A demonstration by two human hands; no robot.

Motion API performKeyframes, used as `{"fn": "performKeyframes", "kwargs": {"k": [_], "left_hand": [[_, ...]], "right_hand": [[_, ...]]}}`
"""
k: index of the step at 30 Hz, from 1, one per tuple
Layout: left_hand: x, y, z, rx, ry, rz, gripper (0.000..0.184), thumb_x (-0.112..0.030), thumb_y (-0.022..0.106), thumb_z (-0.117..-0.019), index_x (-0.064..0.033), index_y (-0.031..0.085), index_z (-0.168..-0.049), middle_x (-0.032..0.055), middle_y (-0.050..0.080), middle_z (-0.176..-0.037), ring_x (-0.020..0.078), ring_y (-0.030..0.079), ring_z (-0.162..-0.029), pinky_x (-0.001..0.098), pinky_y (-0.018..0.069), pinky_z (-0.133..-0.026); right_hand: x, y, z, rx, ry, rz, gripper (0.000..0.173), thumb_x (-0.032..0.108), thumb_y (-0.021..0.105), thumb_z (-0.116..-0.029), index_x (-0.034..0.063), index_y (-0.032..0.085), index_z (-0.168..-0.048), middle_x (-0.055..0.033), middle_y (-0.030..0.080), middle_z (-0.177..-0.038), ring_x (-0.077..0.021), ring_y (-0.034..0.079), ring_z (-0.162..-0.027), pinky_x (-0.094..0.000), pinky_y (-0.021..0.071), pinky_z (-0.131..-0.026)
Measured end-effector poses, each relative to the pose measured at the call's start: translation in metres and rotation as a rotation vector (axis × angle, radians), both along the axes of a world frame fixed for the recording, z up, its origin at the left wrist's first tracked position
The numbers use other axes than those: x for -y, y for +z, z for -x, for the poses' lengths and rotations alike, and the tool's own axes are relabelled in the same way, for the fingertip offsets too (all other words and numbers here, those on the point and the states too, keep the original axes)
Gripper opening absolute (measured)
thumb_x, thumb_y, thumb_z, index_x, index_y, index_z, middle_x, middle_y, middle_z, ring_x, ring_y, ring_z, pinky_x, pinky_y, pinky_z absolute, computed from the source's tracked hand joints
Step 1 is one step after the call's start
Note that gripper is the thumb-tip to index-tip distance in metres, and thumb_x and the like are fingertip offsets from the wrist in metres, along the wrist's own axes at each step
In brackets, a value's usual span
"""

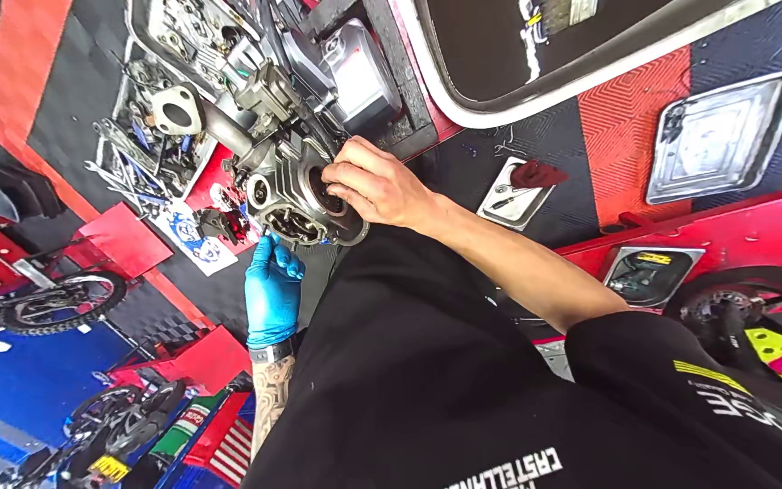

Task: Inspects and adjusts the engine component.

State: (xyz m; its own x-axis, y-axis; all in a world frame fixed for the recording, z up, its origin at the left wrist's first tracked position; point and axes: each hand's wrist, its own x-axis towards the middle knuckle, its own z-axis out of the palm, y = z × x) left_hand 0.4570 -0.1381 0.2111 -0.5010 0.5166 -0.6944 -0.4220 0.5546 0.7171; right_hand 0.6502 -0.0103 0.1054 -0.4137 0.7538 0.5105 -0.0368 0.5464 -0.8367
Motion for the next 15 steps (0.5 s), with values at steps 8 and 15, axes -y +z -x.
{"fn": "performKeyframes", "kwargs": {"k": [8, 15], "left_hand": [[-0.0017, 0.0004, 0.0010, 0.000, -0.008, -0.016, 0.039, -0.028, 0.028, -0.1141, -0.0179, 0.055, -0.089, -0.0087, 0.048, -0.059, 0.0051, 0.047, -0.048, 0.0205, 0.0455, -0.050], [0.0027, -0.0014, 0.0039, -0.058, -0.004, 0.037, 0.031, -0.014, 0.029, -0.1110, -0.0054, 0.059, -0.116, 0.0004, 0.063, -0.082, 0.0092, 0.059, -0.062, 0.0240, 0.0537, -0.060]], "right_hand": [[0.0016, -0.0001, -0.0013, -0.029, 0.010, 0.091, 0.022, 0.012, 0.066, -0.0961, -0.0029, 0.074, -0.110, -0.0149, 0.066, -0.097, -0.0228, 0.065, -0.095, -0.0317, 0.0562, -0.086], [0.0031, -0.0011, 0.0017, -0.032, -0.014, 0.065, 0.017, 0.008, 0.062, -0.0972, -0.0018, 0.075, -0.103, -0.0143, 0.067, -0.094, -0.0241, 0.064, -0.096, -0.0318, 0.0551, -0.087]]}}
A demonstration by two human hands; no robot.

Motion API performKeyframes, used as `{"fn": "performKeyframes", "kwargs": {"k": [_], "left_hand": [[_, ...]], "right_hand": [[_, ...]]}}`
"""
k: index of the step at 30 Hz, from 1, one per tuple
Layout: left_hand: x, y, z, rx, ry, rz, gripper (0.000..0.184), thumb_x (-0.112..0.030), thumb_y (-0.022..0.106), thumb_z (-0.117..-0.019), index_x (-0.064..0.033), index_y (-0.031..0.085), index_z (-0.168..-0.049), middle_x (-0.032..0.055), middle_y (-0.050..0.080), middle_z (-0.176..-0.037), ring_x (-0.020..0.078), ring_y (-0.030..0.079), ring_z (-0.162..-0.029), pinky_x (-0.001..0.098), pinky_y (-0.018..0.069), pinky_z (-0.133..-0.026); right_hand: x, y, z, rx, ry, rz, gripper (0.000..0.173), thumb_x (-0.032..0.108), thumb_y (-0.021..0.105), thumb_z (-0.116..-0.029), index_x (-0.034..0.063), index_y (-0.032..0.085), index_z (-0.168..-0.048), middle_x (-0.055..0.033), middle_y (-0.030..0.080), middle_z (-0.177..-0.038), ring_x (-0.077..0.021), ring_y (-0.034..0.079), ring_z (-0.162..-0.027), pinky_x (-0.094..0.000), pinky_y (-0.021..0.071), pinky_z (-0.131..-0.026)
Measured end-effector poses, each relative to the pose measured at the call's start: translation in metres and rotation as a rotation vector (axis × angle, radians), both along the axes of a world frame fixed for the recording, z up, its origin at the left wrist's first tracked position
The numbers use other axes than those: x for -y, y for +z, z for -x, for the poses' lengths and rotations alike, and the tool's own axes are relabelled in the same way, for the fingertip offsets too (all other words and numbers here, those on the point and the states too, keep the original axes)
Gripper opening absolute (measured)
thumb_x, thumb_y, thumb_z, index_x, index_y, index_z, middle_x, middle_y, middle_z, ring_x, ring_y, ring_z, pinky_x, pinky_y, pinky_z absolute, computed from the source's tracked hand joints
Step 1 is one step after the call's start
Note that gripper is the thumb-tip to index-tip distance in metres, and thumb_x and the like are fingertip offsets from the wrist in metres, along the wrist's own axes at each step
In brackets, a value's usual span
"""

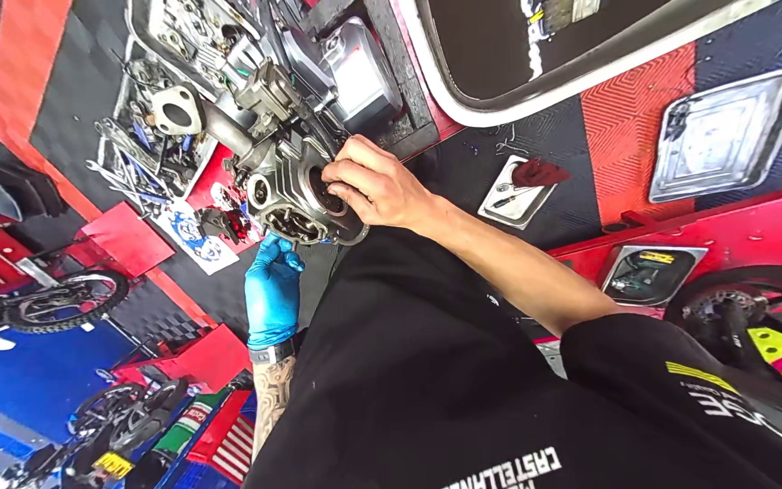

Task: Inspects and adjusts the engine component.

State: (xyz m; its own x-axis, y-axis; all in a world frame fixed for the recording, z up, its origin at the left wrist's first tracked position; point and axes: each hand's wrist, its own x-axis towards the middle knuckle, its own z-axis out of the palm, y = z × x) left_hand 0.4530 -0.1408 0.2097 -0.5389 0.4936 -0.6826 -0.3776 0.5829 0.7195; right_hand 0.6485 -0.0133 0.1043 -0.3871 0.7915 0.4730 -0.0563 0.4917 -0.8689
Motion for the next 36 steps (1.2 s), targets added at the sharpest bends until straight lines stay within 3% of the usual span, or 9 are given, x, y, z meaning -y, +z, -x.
{"fn": "performKeyframes", "kwargs": {"k": [5, 10, 13, 17, 20, 24, 28, 31, 36], "left_hand": [[0.000, 0.000, -0.002, -0.018, -0.024, -0.035, 0.030, -0.007, 0.029, -0.1098, -0.0012, 0.054, -0.124, 0.0046, 0.068, -0.094, 0.0112, 0.064, -0.070, 0.0276, 0.0577, -0.067], [-0.001, 0.003, -0.001, -0.038, -0.036, -0.055, 0.029, -0.002, 0.030, -0.1073, -0.0008, 0.052, -0.126, 0.0049, 0.066, -0.096, 0.0114, 0.064, -0.072, 0.0275, 0.0582, -0.068], [0.003, 0.005, 0.003, -0.066, -0.095, -0.028, 0.033, 0.001, 0.029, -0.1040, -0.0015, 0.053, -0.127, 0.0052, 0.068, -0.103, 0.0106, 0.065, -0.075, 0.0265, 0.0570, -0.068], [0.008, 0.005, 0.007, -0.067, -0.096, -0.023, 0.033, 0.004, 0.030, -0.1014, -0.0037, 0.057, -0.117, 0.0032, 0.068, -0.099, 0.0111, 0.066, -0.077, 0.0267, 0.0575, -0.069], [0.005, 0.006, 0.004, -0.051, -0.072, -0.036, 0.031, 0.006, 0.032, -0.1013, -0.0018, 0.056, -0.118, 0.0052, 0.069, -0.102, 0.0145, 0.070, -0.087, 0.0317, 0.0605, -0.081], [0.001, 0.008, 0.001, -0.030, -0.038, -0.095, 0.033, 0.003, 0.033, -0.1065, 0.0060, 0.046, -0.137, 0.0159, 0.066, -0.125, 0.0237, 0.069, -0.112, 0.0400, 0.0564, -0.101], [0.002, 0.015, 0.000, -0.030, -0.064, -0.075, 0.032, -0.015, 0.032, -0.1132, -0.0009, 0.058, -0.123, 0.0063, 0.073, -0.102, 0.0133, 0.073, -0.088, 0.0285, 0.0614, -0.082], [0.003, 0.014, 0.002, -0.041, -0.120, -0.103, 0.034, -0.020, 0.029, -0.1139, -0.0089, 0.061, -0.115, -0.0038, 0.066, -0.080, 0.0055, 0.064, -0.066, 0.0212, 0.0568, -0.065], [0.004, 0.013, 0.004, -0.108, -0.169, -0.119, 0.027, -0.016, 0.037, -0.1120, -0.0081, 0.060, -0.124, -0.0031, 0.063, -0.082, 0.0076, 0.063, -0.070, 0.0237, 0.0566, -0.069]], "right_hand": [[-0.001, 0.003, 0.002, 0.050, -0.024, -0.053, 0.021, 0.013, 0.060, -0.1003, -0.0008, 0.074, -0.094, -0.0138, 0.064, -0.087, -0.0257, 0.064, -0.091, -0.0324, 0.0543, -0.081], [-0.001, 0.003, -0.004, 0.008, 0.022, 0.041, 0.022, 0.014, 0.067, -0.0962, -0.0031, 0.074, -0.108, -0.0152, 0.067, -0.098, -0.0229, 0.065, -0.095, -0.0319, 0.0566, -0.087], [-0.001, 0.003, -0.003, -0.007, 0.048, 0.059, 0.017, 0.008, 0.065, -0.0955, -0.0017, 0.074, -0.105, -0.0147, 0.067, -0.099, -0.0237, 0.065, -0.099, -0.0329, 0.0563, -0.088], [-0.002, 0.003, 0.001, 0.039, 0.003, -0.013, 0.017, 0.012, 0.062, -0.0992, -0.0013, 0.073, -0.098, -0.0143, 0.065, -0.093, -0.0251, 0.065, -0.095, -0.0331, 0.0557, -0.084], [-0.003, 0.004, 0.003, 0.072, -0.021, -0.036, 0.021, 0.016, 0.062, -0.1009, -0.0008, 0.072, -0.092, -0.0136, 0.063, -0.088, -0.0252, 0.064, -0.091, -0.0326, 0.0548, -0.081], [-0.002, 0.005, 0.000, 0.024, 0.010, 0.053, 0.021, 0.015, 0.067, -0.0954, -0.0023, 0.073, -0.106, -0.0144, 0.066, -0.098, -0.0232, 0.065, -0.095, -0.0333, 0.0569, -0.085], [0.000, 0.004, 0.001, 0.048, 0.013, 0.036, 0.017, 0.011, 0.062, -0.0965, 0.0010, 0.074, -0.103, -0.0128, 0.066, -0.097, -0.0241, 0.065, -0.098, -0.0345, 0.0560, -0.084], [0.000, 0.003, 0.003, 0.057, -0.017, 0.009, 0.017, 0.013, 0.062, -0.0987, 0.0004, 0.074, -0.099, -0.0129, 0.065, -0.093, -0.0249, 0.064, -0.095, -0.0338, 0.0555, -0.082], [0.001, 0.004, 0.003, 0.035, -0.031, 0.045, 0.020, 0.016, 0.066, -0.0966, -0.0013, 0.074, -0.102, -0.0134, 0.066, -0.095, -0.0226, 0.065, -0.094, -0.0320, 0.0564, -0.083]]}}
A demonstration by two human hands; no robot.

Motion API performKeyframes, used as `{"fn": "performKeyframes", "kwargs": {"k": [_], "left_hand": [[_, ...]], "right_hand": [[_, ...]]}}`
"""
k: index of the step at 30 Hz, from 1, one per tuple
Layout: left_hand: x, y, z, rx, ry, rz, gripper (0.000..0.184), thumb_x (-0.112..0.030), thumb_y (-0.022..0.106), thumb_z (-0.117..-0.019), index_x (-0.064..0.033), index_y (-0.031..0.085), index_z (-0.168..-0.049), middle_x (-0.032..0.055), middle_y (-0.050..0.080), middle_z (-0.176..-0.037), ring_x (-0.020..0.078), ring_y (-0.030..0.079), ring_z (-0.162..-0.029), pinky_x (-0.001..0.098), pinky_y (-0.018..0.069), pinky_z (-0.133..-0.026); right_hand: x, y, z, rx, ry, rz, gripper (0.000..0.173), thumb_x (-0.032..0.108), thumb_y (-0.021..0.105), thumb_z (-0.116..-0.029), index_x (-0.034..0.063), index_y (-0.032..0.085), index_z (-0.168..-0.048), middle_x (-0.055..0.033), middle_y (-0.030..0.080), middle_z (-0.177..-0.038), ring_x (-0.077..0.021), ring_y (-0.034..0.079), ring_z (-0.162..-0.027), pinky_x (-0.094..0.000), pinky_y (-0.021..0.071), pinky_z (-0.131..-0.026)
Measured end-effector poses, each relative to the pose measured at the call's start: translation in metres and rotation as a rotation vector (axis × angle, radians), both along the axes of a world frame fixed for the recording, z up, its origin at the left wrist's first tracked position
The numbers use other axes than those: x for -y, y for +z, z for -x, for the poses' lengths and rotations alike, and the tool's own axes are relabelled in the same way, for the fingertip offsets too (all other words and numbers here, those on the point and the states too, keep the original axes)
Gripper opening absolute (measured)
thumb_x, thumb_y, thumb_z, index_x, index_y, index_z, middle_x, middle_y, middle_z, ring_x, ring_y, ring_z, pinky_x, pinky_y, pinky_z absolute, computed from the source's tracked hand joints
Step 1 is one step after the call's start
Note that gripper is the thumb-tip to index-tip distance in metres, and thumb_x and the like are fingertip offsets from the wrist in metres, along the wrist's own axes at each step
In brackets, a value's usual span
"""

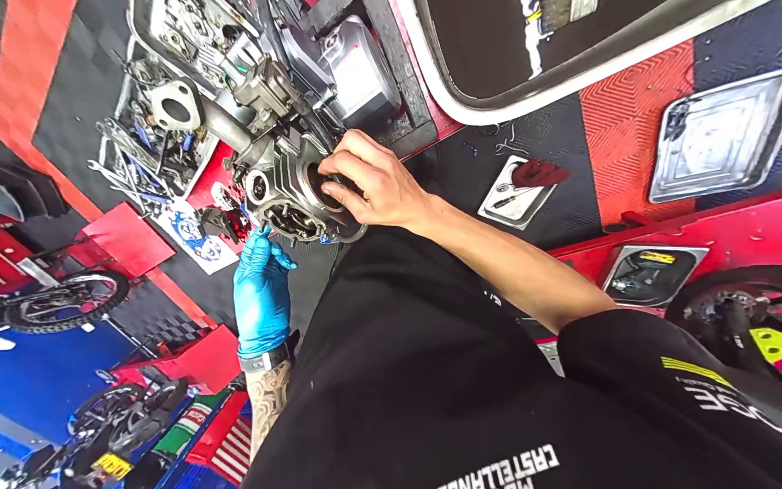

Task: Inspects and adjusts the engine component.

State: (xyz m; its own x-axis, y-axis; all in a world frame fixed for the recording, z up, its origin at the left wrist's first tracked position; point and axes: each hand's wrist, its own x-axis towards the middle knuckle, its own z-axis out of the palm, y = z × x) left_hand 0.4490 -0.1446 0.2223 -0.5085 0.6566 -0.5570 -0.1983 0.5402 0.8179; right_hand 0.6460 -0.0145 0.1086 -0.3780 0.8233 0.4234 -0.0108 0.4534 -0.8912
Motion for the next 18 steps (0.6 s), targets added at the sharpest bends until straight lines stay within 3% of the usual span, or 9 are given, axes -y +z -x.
{"fn": "performKeyframes", "kwargs": {"k": [2, 9, 13, 18], "left_hand": [[0.002, 0.000, 0.003, -0.022, 0.003, 0.014, 0.028, -0.012, 0.040, -0.1107, -0.0054, 0.059, -0.129, -0.0013, 0.065, -0.084, 0.0091, 0.063, -0.072, 0.0255, 0.0571, -0.071], [0.006, 0.001, 0.004, -0.035, -0.019, 0.066, 0.028, -0.008, 0.040, -0.1094, -0.0018, 0.061, -0.127, -0.0005, 0.065, -0.087, 0.0096, 0.064, -0.073, 0.0263, 0.0577, -0.073], [0.005, 0.004, 0.002, -0.011, -0.128, 0.027, 0.033, -0.014, 0.033, -0.1125, -0.0006, 0.061, -0.126, 0.0005, 0.066, -0.088, 0.0104, 0.065, -0.074, 0.0268, 0.0585, -0.074], [0.007, 0.009, -0.004, -0.057, -0.216, -0.006, 0.039, -0.017, 0.030, -0.1130, -0.0021, 0.066, -0.117, -0.0039, 0.064, -0.070, 0.0085, 0.062, -0.058, 0.0260, 0.0580, -0.061]], "right_hand": [[-0.001, 0.000, -0.002, -0.014, 0.033, 0.028, 0.020, 0.013, 0.066, -0.0944, -0.0011, 0.073, -0.107, -0.0135, 0.066, -0.099, -0.0224, 0.065, -0.097, -0.0328, 0.0569, -0.085], [-0.002, 0.000, 0.001, 0.050, -0.008, -0.072, 0.019, 0.015, 0.063, -0.0996, -0.0001, 0.072, -0.094, -0.0131, 0.063, -0.088, -0.0253, 0.064, -0.091, -0.0331, 0.0551, -0.078], [-0.002, 0.000, -0.003, 0.025, 0.037, -0.011, 0.021, 0.015, 0.065, -0.0964, -0.0010, 0.073, -0.107, -0.0140, 0.066, -0.099, -0.0236, 0.065, -0.096, -0.0336, 0.0574, -0.083], [-0.002, -0.001, -0.001, 0.067, 0.015, -0.079, 0.018, 0.014, 0.061, -0.0994, 0.0014, 0.073, -0.099, -0.0124, 0.065, -0.093, -0.0256, 0.064, -0.095, -0.0343, 0.0553, -0.080]]}}
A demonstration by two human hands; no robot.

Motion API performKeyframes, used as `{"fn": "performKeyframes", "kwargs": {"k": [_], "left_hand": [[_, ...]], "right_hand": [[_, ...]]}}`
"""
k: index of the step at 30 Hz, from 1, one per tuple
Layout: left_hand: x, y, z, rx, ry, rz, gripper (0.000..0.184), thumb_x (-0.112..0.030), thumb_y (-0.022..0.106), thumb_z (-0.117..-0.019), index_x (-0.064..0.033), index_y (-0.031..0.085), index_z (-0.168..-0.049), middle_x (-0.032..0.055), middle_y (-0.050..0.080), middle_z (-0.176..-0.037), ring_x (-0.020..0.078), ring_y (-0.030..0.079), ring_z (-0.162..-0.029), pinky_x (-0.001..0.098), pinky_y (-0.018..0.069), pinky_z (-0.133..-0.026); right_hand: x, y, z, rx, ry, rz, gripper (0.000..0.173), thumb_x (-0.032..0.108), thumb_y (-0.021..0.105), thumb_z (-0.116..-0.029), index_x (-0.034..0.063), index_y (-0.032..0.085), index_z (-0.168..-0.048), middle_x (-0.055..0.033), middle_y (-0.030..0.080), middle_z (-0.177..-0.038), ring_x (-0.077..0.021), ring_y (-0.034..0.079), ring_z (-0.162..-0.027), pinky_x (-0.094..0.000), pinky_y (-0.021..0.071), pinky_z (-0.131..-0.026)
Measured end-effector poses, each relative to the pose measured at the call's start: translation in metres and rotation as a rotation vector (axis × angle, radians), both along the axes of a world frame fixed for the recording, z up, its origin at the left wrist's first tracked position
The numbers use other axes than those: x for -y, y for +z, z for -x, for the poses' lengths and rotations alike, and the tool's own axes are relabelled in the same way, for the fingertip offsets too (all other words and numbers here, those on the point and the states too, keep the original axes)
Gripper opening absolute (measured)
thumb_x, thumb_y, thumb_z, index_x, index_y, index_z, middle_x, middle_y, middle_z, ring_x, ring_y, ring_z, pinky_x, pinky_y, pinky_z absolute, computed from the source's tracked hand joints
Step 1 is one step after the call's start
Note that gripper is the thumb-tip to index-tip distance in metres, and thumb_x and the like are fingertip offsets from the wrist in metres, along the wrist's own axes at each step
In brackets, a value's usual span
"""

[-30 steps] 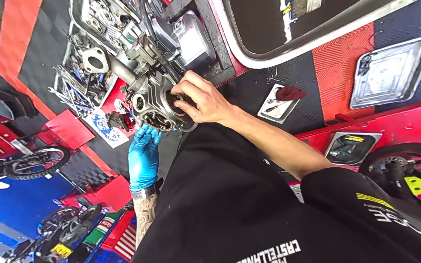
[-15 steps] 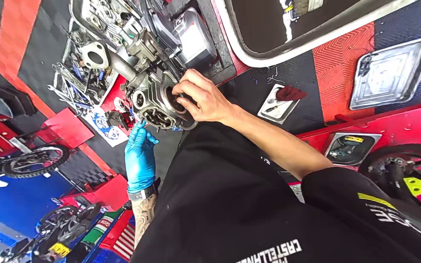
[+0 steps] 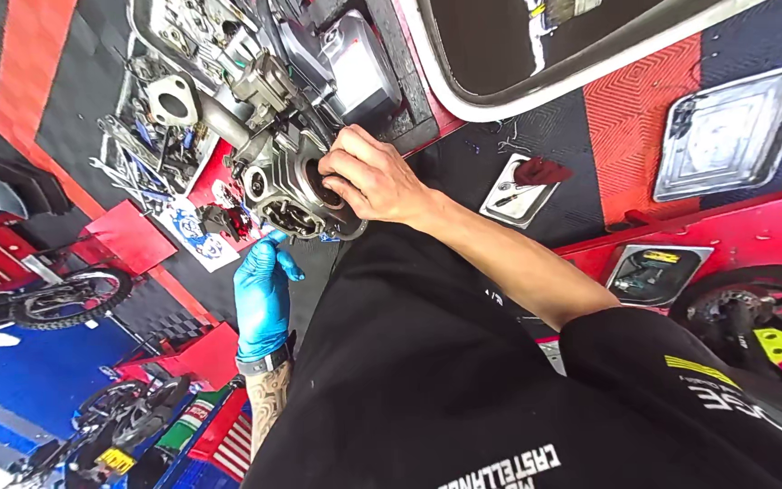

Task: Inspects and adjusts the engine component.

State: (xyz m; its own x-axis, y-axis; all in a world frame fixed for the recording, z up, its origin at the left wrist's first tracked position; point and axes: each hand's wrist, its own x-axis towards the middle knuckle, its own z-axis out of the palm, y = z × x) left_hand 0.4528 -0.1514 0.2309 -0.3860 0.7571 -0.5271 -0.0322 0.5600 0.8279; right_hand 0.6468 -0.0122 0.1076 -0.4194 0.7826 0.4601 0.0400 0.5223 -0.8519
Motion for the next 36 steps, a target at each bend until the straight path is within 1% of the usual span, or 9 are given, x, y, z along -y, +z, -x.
{"fn": "performKeyframes", "kwargs": {"k": [4, 7, 11, 13, 15, 18, 27, 32, 36], "left_hand": [[0.002, 0.008, 0.007, -0.116, -0.076, 0.016, 0.041, -0.020, 0.033, -0.1131, -0.0057, 0.069, -0.102, -0.0066, 0.059, -0.061, 0.0070, 0.057, -0.051, 0.0247, 0.0553, -0.053], [0.001, 0.018, 0.009, -0.186, -0.125, -0.007, 0.042, -0.020, 0.035, -0.1129, -0.0083, 0.069, -0.090, -0.0067, 0.061, -0.060, 0.0068, 0.059, -0.050, 0.0247, 0.0562, -0.052], [-0.002, 0.039, -0.001, -0.147, -0.431, -0.026, 0.032, -0.018, 0.043, -0.1112, -0.0061, 0.071, -0.103, -0.0045, 0.071, -0.079, 0.0080, 0.067, -0.068, 0.0267, 0.0598, -0.068], [-0.005, 0.052, -0.015, -0.085, -0.587, -0.011, 0.028, -0.020, 0.045, -0.1109, -0.0052, 0.070, -0.110, -0.0029, 0.073, -0.090, 0.0089, 0.070, -0.078, 0.0290, 0.0615, -0.076], [-0.008, 0.057, -0.027, -0.077, -0.692, 0.001, 0.026, -0.021, 0.048, -0.1102, -0.0068, 0.069, -0.108, -0.0037, 0.073, -0.092, 0.0069, 0.070, -0.083, 0.0281, 0.0615, -0.080], [-0.013, 0.057, -0.032, -0.138, -0.798, 0.043, 0.026, -0.021, 0.048, -0.1103, -0.0062, 0.068, -0.105, -0.0036, 0.072, -0.091, 0.0052, 0.070, -0.084, 0.0259, 0.0609, -0.081], [-0.016, 0.055, -0.027, -0.107, -0.812, 0.042, 0.029, -0.023, 0.049, -0.1098, -0.0057, 0.070, -0.099, -0.0016, 0.075, -0.090, 0.0072, 0.072, -0.084, 0.0282, 0.0615, -0.081], [-0.019, 0.050, -0.029, -0.125, -0.649, 0.021, 0.029, -0.018, 0.050, -0.1091, 0.0018, 0.068, -0.121, 0.0024, 0.076, -0.097, 0.0125, 0.073, -0.084, 0.0300, 0.0630, -0.080], [-0.017, 0.049, -0.023, -0.207, -0.624, 0.052, 0.030, -0.015, 0.048, -0.1091, 0.0022, 0.066, -0.127, 0.0034, 0.075, -0.096, 0.0147, 0.072, -0.084, 0.0305, 0.0623, -0.079]], "right_hand": [[-0.003, 0.002, 0.000, 0.035, -0.026, -0.030, 0.023, 0.019, 0.061, -0.1014, 0.0014, 0.072, -0.092, -0.0128, 0.063, -0.089, -0.0266, 0.064, -0.093, -0.0341, 0.0548, -0.079], [0.000, 0.008, -0.006, -0.034, -0.090, 0.089, 0.021, 0.018, 0.066, -0.0993, -0.0009, 0.075, -0.103, -0.0132, 0.066, -0.094, -0.0220, 0.066, -0.092, -0.0326, 0.0575, -0.080], [0.018, 0.050, -0.024, -0.194, -0.045, 0.190, 0.017, 0.008, 0.069, -0.0909, -0.0018, 0.075, -0.103, -0.0120, 0.069, -0.091, -0.0182, 0.067, -0.085, -0.0329, 0.0591, -0.075], [0.035, 0.071, -0.030, -0.242, 0.159, 0.158, 0.016, 0.008, 0.067, -0.0934, 0.0012, 0.078, -0.104, -0.0098, 0.072, -0.094, -0.0173, 0.068, -0.090, -0.0329, 0.0589, -0.080], [0.051, 0.078, -0.031, -0.261, 0.317, 0.127, 0.020, 0.008, 0.062, -0.0990, 0.0028, 0.077, -0.111, -0.0109, 0.073, -0.100, -0.0184, 0.069, -0.096, -0.0326, 0.0581, -0.084], [0.061, 0.073, -0.032, -0.265, 0.350, 0.115, 0.021, 0.006, 0.060, -0.1002, 0.0017, 0.077, -0.111, -0.0141, 0.072, -0.099, -0.0214, 0.068, -0.095, -0.0322, 0.0567, -0.082], [0.063, 0.062, -0.037, -0.308, 0.373, 0.239, 0.017, 0.006, 0.060, -0.1011, -0.0019, 0.074, -0.107, -0.0131, 0.072, -0.100, -0.0186, 0.068, -0.099, -0.0296, 0.0566, -0.089], [0.035, 0.051, -0.041, -0.218, 0.115, 0.302, 0.013, 0.004, 0.068, -0.0936, 0.0006, 0.077, -0.102, -0.0102, 0.071, -0.097, -0.0148, 0.069, -0.092, -0.0290, 0.0595, -0.082], [0.017, 0.025, -0.029, -0.131, 0.078, 0.309, 0.015, 0.006, 0.066, -0.0970, 0.0030, 0.077, -0.106, -0.0097, 0.072, -0.099, -0.0154, 0.070, -0.091, -0.0309, 0.0593, -0.082]]}}
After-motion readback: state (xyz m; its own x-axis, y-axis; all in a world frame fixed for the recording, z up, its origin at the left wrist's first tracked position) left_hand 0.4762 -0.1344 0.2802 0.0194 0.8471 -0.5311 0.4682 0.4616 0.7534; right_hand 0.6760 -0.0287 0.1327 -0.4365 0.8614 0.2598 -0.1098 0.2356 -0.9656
